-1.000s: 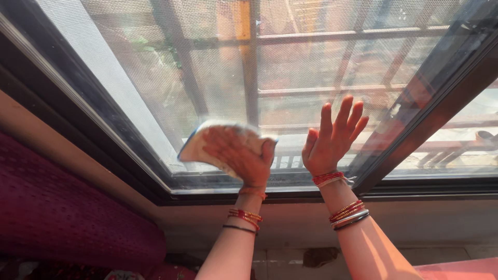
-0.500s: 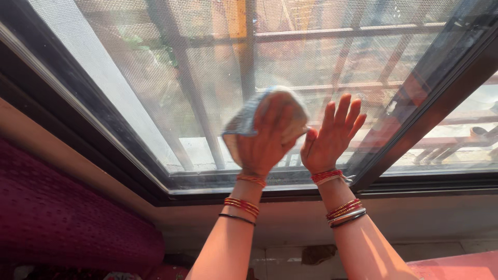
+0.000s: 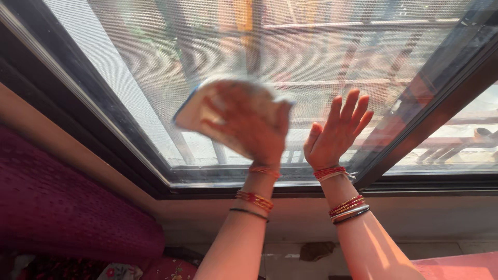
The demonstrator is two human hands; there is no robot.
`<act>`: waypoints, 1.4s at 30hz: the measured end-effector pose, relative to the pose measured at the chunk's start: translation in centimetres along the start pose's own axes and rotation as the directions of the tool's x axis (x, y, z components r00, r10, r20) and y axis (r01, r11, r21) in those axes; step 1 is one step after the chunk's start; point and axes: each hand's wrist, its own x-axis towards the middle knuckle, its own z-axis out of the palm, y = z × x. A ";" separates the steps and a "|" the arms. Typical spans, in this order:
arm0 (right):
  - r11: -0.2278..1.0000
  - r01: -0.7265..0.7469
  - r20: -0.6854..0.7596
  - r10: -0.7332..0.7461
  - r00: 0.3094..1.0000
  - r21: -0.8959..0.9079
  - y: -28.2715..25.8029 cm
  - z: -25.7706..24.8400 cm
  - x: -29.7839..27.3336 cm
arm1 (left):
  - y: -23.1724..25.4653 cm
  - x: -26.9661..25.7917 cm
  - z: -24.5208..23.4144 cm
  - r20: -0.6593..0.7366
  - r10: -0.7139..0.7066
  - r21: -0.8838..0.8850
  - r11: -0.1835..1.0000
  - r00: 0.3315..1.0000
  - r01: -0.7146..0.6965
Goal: The person cleans a window screen using a spray bottle and a cloth. They repeatedly spray the screen and wipe it with the cloth, covering different sections of the window throughout the clip.
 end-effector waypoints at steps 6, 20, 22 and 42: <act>1.000 0.011 0.007 -0.011 1.000 0.001 0.0 -0.2 0.0 | 3.7 0.7 0.9 0.017 0.398 -0.006 0.917 0.917 -0.398; 1.000 0.018 -0.032 -0.019 0.999 -0.010 -0.1 0.0 0.3 | -8.2 1.9 -1.7 -0.178 -0.073 -0.058 0.996 0.981 0.064; 1.000 0.022 -0.030 -0.023 0.999 -0.009 -0.1 0.1 0.3 | -9.1 0.7 -1.4 -0.188 -0.181 -0.049 0.983 0.965 0.175; 1.000 0.013 -0.037 -0.014 0.999 -0.018 -0.5 -0.1 0.3 | -2.0 1.9 0.4 -0.081 0.353 -0.003 0.935 0.932 -0.355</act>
